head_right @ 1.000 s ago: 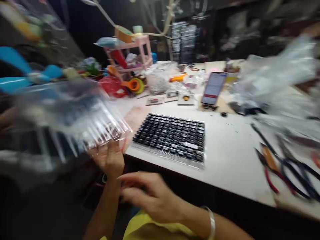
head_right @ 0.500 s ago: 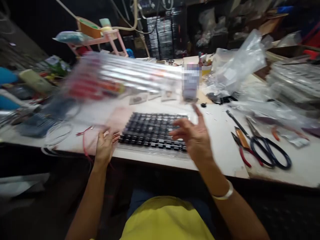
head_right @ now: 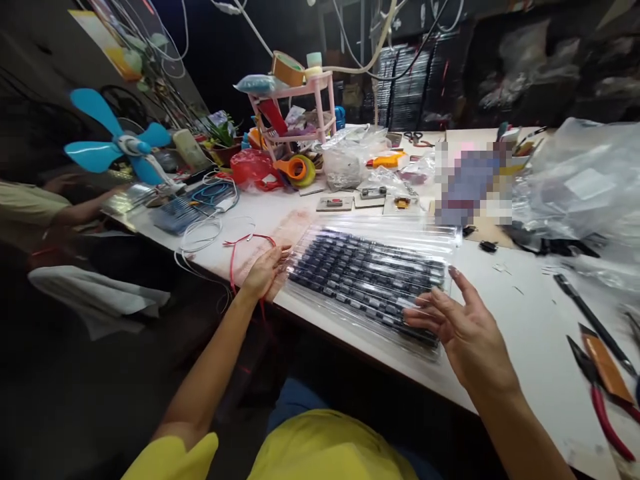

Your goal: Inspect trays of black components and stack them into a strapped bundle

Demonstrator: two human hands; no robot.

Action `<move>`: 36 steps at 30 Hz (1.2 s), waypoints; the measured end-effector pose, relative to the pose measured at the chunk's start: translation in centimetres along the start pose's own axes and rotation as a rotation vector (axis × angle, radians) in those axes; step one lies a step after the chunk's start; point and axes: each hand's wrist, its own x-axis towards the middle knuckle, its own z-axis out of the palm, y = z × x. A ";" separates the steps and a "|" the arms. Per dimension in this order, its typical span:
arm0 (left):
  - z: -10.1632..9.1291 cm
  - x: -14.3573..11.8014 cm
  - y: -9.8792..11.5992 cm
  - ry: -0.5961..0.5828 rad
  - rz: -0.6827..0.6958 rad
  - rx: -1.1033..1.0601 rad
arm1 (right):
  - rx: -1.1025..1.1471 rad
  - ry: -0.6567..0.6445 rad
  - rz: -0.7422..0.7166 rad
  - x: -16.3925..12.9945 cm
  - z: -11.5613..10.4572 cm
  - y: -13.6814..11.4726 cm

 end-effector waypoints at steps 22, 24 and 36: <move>7.5 1.1 1.6 -0.261 0.417 1.544 | -1.538 0.015 -0.328 3.6 -3.8 1.6; 8.1 1.4 1.5 -0.349 0.378 1.535 | -1.645 -0.009 -0.365 3.7 -3.2 1.9; 6.9 2.0 1.0 -0.052 0.315 1.173 | -1.568 -0.256 -0.593 4.3 -4.9 2.4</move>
